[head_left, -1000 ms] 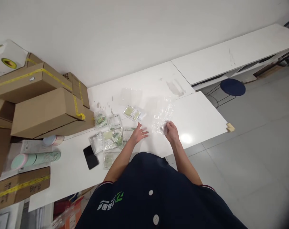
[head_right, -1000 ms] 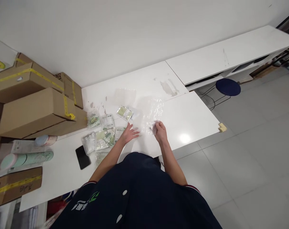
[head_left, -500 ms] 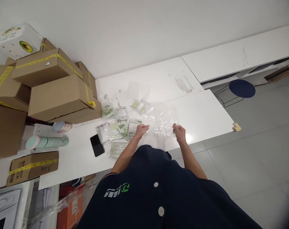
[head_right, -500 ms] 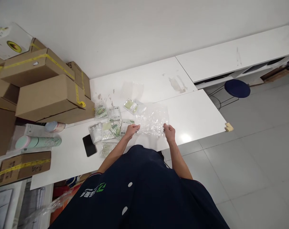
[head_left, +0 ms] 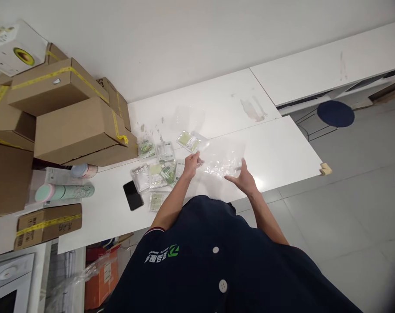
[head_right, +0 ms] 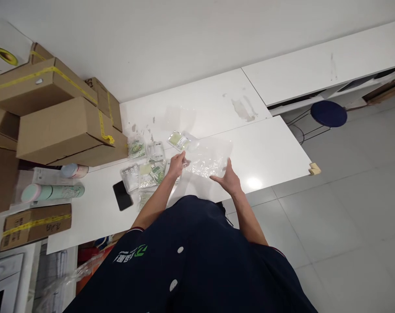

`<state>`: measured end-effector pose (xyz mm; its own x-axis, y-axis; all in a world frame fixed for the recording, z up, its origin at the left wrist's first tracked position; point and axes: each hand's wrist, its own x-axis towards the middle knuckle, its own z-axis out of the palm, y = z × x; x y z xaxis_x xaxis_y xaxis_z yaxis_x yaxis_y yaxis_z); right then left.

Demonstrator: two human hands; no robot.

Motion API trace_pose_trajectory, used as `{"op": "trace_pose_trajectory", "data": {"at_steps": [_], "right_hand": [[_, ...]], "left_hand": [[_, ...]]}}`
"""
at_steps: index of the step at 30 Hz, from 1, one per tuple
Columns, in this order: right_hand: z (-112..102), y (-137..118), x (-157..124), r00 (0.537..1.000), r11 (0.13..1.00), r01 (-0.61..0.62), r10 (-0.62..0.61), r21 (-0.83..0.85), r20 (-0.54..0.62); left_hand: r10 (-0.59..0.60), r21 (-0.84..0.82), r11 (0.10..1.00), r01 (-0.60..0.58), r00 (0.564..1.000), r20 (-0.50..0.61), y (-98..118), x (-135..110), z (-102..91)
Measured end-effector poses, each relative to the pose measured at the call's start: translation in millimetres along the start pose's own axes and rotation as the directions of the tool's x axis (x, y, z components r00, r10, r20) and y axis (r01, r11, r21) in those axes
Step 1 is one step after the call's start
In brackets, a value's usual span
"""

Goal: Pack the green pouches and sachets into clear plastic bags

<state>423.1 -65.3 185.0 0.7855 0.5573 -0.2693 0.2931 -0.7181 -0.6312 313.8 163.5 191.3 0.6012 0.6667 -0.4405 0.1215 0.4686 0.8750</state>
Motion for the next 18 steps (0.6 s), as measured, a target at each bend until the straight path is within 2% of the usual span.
{"op": "trace_pose_trajectory", "data": {"at_steps": [3,7,9,11,12,13,14,15,16,17,18], "right_hand": [[-16.4,-23.0,-8.7,0.996,0.988,0.024,-0.010,-0.154,0.090],[-14.7,-37.0,-12.0,0.976,0.984,0.027,0.013,-0.175,0.219],[-7.1,-33.6,-9.6,0.970,0.999,0.021,-0.011,-0.040,0.242],[1.3,-22.7,-3.0,0.964,0.973,-0.004,-0.057,0.230,0.260],[5.1,-14.8,2.4,0.960,0.920,-0.046,-0.066,0.389,0.272],[8.6,-5.8,9.2,0.957,0.838,-0.108,-0.057,0.535,0.283],[11.7,4.0,17.4,0.955,0.745,-0.181,-0.022,0.642,0.294],[14.5,13.9,26.7,0.952,0.676,-0.253,0.046,0.692,0.303],[17.0,23.5,36.6,0.943,0.643,-0.316,0.131,0.698,0.306],[19.4,32.3,46.7,0.930,0.645,-0.365,0.216,0.671,0.298],[21.7,40.0,56.6,0.915,0.670,-0.404,0.292,0.622,0.279]], "left_hand": [[0.083,-0.034,0.996,-0.080,0.989,0.123,34.9,1.5,38.6],[0.286,0.053,0.949,-0.312,0.916,0.281,63.5,-12.0,95.3],[0.322,0.098,0.909,-0.404,0.835,0.446,70.4,-20.2,112.2],[0.304,0.099,0.875,-0.475,0.695,0.652,70.5,-22.5,116.9],[0.281,0.095,0.864,-0.495,0.629,0.725,67.5,-19.9,114.5],[0.260,0.104,0.857,-0.504,0.600,0.757,62.3,-14.1,109.1],[0.245,0.139,0.853,-0.502,0.622,0.743,55.3,-5.2,100.8],[0.236,0.205,0.846,-0.492,0.691,0.683,46.9,6.7,89.9],[0.241,0.306,0.831,-0.464,0.796,0.555,37.7,20.8,77.1],[0.245,0.448,0.793,-0.413,0.889,0.386,28.5,36.4,62.8],[0.238,0.609,0.719,-0.335,0.942,0.237,19.6,52.3,47.8]]}}
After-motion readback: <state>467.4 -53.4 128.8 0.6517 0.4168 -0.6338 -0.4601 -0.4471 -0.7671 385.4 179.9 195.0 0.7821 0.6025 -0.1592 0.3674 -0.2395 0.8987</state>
